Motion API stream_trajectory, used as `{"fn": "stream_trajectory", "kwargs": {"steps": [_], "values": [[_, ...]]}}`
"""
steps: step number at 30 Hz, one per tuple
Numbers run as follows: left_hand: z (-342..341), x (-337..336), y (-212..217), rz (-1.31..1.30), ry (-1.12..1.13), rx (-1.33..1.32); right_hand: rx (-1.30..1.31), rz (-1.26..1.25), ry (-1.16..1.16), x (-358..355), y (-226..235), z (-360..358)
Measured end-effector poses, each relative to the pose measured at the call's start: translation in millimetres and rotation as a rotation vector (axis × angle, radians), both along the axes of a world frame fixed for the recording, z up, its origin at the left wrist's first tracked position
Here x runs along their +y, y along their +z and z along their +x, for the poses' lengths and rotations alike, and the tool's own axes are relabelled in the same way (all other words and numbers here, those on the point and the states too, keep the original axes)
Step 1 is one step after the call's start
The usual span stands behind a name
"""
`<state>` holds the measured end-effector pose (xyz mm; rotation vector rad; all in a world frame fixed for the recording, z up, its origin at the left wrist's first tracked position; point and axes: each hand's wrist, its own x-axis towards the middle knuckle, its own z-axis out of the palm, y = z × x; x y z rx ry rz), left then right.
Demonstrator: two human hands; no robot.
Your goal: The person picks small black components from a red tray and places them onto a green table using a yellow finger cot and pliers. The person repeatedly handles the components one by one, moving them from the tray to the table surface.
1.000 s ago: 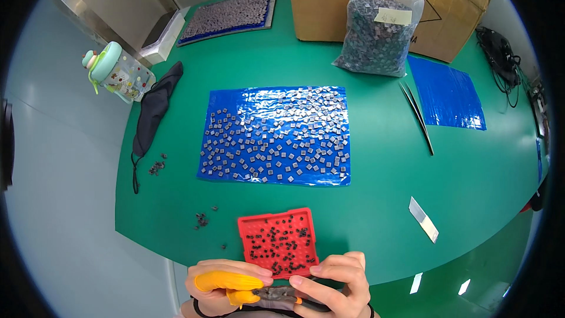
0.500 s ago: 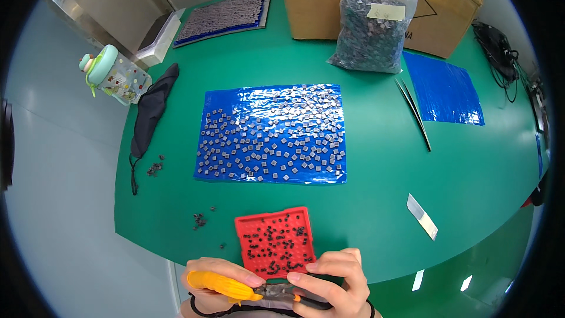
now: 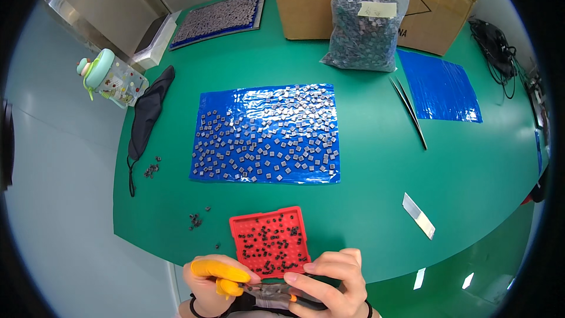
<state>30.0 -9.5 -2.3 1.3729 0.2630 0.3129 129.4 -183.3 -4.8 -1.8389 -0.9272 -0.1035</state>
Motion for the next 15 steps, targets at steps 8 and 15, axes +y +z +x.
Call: {"fn": "stream_trajectory", "kwargs": {"steps": [8,15], "values": [[-6,11,4,-0.662,0.040,-0.013,-0.129,-0.241,-0.197,2,9,8],[-1,33,36,0.060,-0.072,0.197,-0.240,-0.401,-0.228,-1,2,17]]}}
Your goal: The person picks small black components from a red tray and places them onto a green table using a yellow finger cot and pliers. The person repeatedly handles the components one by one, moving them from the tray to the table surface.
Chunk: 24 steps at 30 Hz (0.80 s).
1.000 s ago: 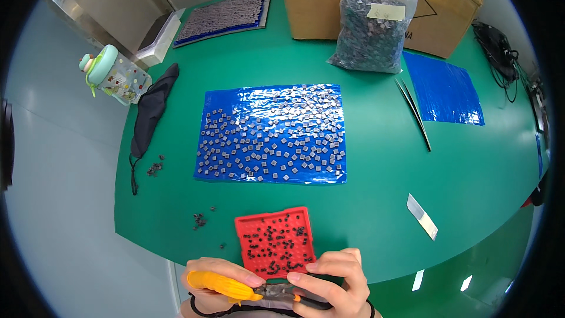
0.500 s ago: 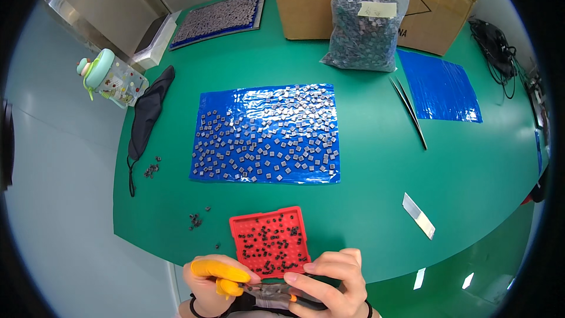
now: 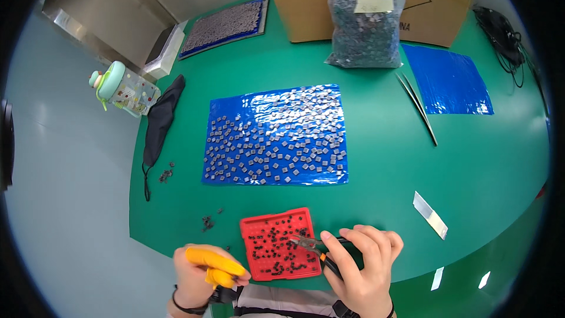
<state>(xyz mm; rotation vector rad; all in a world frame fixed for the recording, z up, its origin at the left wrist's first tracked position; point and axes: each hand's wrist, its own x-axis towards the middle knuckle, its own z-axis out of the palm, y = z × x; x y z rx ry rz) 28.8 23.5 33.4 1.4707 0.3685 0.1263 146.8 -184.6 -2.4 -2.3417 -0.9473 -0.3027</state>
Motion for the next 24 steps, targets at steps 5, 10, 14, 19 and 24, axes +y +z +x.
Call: {"fn": "stream_trajectory", "kwargs": {"steps": [5,10,14,19,24], "values": [[35,16,34,1.135,-0.254,-0.074,0.067,0.053,0.004,-4,-5,1],[95,10,35,1.396,-0.352,-0.156,0.103,0.122,-0.003,-14,-11,6],[121,10,7,1.520,-0.409,-0.237,0.110,0.155,-0.026,-17,-12,6],[134,2,-6,1.610,-0.417,-0.290,0.099,0.171,-0.030,-17,-16,9],[134,-2,-8,1.642,-0.435,-0.298,0.119,0.197,-0.010,-20,-18,10]]}}
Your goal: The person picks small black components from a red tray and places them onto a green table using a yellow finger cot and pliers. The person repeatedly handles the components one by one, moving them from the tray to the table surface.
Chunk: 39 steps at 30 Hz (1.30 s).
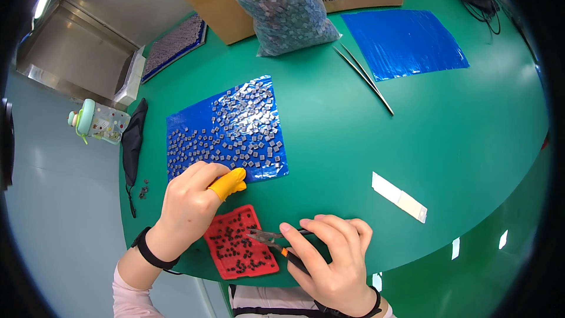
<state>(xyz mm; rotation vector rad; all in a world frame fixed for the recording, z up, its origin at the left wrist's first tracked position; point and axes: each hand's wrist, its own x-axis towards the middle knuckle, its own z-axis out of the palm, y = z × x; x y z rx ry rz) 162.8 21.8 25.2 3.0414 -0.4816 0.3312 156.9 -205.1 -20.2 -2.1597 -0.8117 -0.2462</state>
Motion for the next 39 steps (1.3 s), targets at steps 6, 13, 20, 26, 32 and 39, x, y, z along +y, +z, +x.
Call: {"fn": "stream_trajectory", "kwargs": {"steps": [6,13,20,26,32,39], "values": [[-1,1,-3,0.010,-0.001,-0.010,0.022,-0.003,0.045,-2,-1,1],[-12,3,22,-0.064,0.101,-0.045,0.011,-0.011,0.042,1,1,1],[-84,25,69,-0.168,0.621,-0.016,0.014,-0.022,-0.023,4,8,-2],[-133,45,30,-0.403,0.883,0.187,0.009,-0.047,-0.015,9,5,-4],[-143,41,4,-0.544,0.919,0.139,-0.005,-0.079,-0.022,12,8,-5],[-142,37,2,-0.593,0.936,0.100,-0.011,-0.065,-0.032,13,8,-5]]}}
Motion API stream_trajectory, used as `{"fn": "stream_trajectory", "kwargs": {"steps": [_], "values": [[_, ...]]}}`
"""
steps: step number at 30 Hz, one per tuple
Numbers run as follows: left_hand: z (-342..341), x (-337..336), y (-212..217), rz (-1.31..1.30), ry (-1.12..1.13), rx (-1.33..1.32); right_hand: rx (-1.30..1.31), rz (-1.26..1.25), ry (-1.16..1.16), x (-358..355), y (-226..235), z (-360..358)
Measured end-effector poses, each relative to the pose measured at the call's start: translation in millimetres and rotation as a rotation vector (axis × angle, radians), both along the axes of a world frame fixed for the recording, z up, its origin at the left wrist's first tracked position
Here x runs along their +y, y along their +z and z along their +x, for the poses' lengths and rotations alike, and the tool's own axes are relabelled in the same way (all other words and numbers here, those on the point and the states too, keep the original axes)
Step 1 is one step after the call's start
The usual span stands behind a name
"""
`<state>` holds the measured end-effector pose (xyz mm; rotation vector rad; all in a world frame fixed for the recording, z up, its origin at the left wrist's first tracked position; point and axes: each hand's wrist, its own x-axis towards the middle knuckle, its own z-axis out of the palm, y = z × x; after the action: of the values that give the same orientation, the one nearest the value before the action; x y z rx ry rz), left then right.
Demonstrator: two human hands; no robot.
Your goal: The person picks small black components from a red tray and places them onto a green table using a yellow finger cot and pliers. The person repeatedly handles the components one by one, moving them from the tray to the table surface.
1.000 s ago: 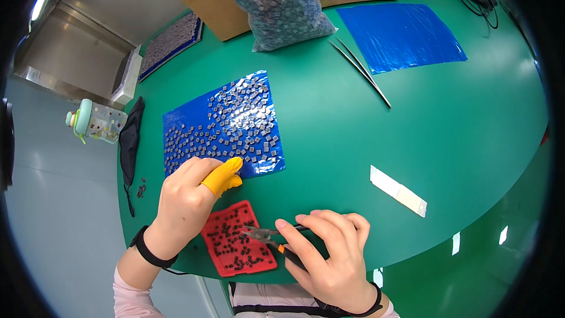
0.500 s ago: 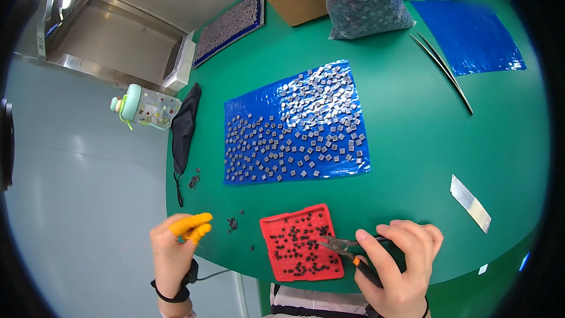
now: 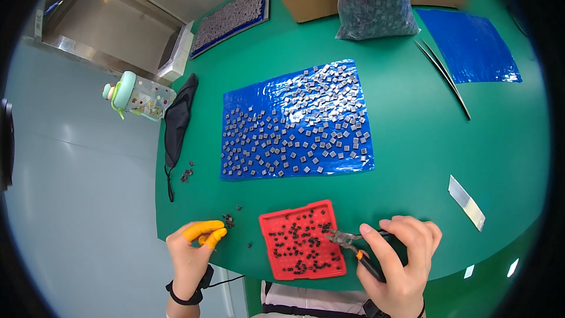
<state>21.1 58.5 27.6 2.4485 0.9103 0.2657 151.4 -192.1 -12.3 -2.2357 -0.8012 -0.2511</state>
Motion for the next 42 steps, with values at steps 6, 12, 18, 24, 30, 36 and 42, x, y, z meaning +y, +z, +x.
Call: {"fn": "stream_trajectory", "kwargs": {"steps": [6,12,18,24,30,36,42], "values": [[-9,-21,1,-0.483,0.096,-0.338,0.002,0.074,0.079,0,1,-1],[-6,-41,-5,-0.701,-0.036,-0.560,0.062,0.145,0.174,0,6,-5],[4,-66,-3,-0.777,-0.130,-0.495,0.158,0.217,0.344,6,7,-12],[2,-73,-18,-0.993,-0.144,-0.577,0.166,0.238,0.288,0,1,-15],[3,-73,-20,-1.060,-0.164,-0.557,0.170,0.243,0.288,0,-2,-16],[13,-76,-7,-0.959,-0.159,-0.534,0.152,0.210,0.266,1,-1,-15],[12,-75,-23,-0.959,-0.277,-0.560,0.142,0.221,0.303,0,-3,-11]]}}
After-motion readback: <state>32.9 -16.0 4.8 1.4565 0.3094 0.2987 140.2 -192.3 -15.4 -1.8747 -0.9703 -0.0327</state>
